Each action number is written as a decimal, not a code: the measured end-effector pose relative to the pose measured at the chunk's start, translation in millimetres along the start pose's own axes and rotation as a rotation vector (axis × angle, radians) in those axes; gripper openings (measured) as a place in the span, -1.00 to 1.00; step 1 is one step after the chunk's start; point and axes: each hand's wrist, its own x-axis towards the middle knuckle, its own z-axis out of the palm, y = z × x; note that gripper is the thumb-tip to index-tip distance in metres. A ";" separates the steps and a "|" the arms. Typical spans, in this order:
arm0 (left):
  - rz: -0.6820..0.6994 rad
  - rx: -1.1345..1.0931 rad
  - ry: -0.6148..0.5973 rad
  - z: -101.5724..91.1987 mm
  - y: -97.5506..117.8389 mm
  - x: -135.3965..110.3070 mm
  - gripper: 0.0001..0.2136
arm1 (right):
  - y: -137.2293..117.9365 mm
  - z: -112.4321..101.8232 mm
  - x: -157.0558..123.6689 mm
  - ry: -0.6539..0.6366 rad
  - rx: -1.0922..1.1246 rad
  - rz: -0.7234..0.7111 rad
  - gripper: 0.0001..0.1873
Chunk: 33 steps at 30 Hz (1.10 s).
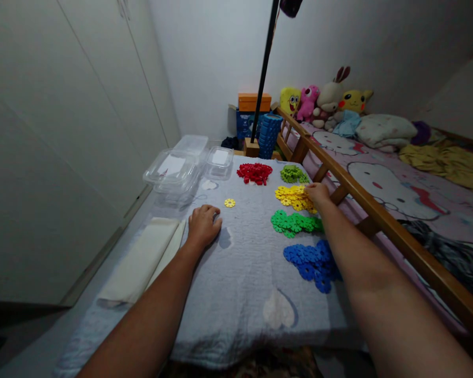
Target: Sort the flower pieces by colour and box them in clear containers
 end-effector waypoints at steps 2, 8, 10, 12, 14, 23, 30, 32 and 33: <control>0.000 -0.001 -0.003 -0.9 0.4 -0.3 -0.69 | -1.2 -1.8 -0.3 0.006 -0.023 -0.008 -0.92; 0.005 0.001 -0.004 -0.8 0.0 -0.6 -0.69 | -24.6 0.8 -5.7 0.052 -0.043 -0.115 -0.85; 0.003 0.001 -0.005 -0.2 -0.1 -0.9 -0.70 | -41.3 10.0 -14.8 0.025 -0.029 -0.220 -0.82; 0.005 0.001 -0.009 -0.1 -0.1 -1.5 -0.70 | -61.4 24.3 -31.1 -0.079 -0.022 -0.397 -0.81; 0.008 0.001 -0.011 -0.2 0.0 -2.1 -0.70 | -82.1 42.3 -54.2 -0.278 -0.046 -0.535 -0.81; 0.019 -0.011 0.006 2.5 -3.0 -1.9 -0.71 | -124.8 122.2 -147.5 -0.614 -0.232 -0.732 -0.70; 0.037 -0.014 0.041 6.6 -8.5 1.2 -0.68 | -126.3 139.1 -158.2 -0.571 -0.306 -0.700 -0.72; 0.036 -0.009 0.043 6.4 -8.6 1.6 -0.69 | -126.4 138.5 -156.7 -0.571 -0.243 -0.671 -0.77; 0.035 -0.005 0.042 6.0 -8.4 1.6 -0.68 | -126.2 137.3 -155.0 -0.576 -0.200 -0.653 -0.79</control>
